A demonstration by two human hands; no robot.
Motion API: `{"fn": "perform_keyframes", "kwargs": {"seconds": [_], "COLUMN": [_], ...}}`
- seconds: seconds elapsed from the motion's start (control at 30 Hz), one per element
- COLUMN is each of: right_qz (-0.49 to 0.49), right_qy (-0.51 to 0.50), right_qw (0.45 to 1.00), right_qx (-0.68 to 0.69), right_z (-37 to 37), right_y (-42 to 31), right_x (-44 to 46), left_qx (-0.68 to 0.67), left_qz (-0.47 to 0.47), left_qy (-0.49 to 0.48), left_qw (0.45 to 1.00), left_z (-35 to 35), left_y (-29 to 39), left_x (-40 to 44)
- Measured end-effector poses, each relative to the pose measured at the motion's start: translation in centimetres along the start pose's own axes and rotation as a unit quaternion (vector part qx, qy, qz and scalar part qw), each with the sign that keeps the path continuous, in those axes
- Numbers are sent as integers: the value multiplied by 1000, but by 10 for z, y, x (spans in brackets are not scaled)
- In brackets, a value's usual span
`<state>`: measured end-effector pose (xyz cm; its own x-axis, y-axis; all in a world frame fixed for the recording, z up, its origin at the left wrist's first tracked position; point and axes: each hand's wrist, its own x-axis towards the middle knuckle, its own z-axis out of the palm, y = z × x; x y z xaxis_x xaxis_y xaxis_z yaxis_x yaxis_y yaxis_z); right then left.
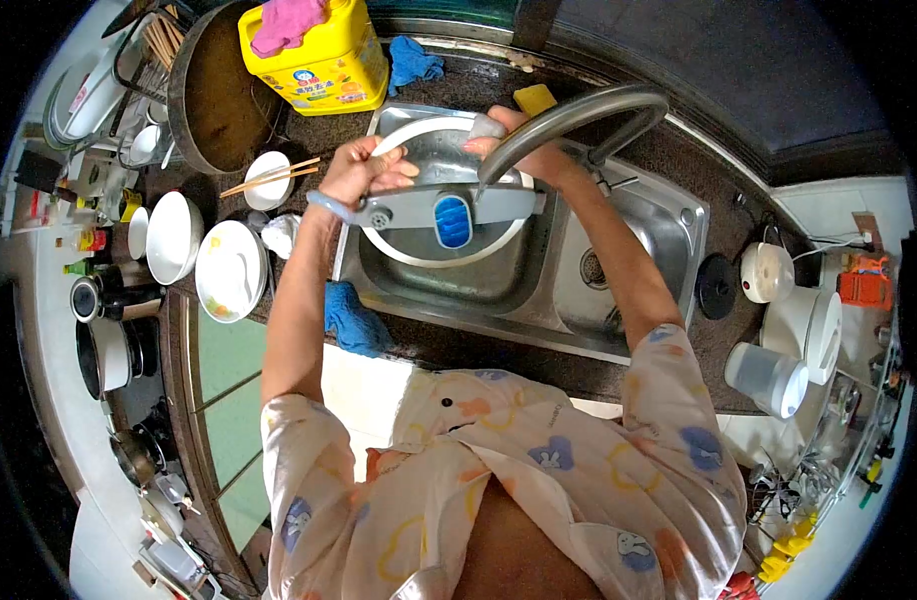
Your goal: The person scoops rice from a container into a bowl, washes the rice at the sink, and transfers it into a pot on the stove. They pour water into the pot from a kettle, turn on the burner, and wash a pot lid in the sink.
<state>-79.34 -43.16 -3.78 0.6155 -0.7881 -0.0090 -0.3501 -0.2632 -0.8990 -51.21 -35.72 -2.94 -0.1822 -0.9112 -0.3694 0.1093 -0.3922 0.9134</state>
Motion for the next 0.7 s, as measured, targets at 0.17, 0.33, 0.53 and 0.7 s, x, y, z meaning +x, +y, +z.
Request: {"fn": "perform_keyframes", "kwargs": {"seconds": [0.17,0.33,0.53,0.7], "right_qz": [50,44,153,171], "right_qy": [39,149,324,364], "right_qw": [982,960,868,811], "right_qx": [177,234,343,425], "right_z": [11,26,48,84], "right_y": [-5,10,18,17], "right_x": [-19,-33,-60,-78], "left_qx": [169,490,129,-359], "left_qz": [37,379,205,18], "left_qy": [-30,244,400,170], "left_qw": [984,746,884,918], "left_z": [-9,3,6,107], "left_y": [18,22,-100,-130], "left_x": [35,38,-21,-71]}}
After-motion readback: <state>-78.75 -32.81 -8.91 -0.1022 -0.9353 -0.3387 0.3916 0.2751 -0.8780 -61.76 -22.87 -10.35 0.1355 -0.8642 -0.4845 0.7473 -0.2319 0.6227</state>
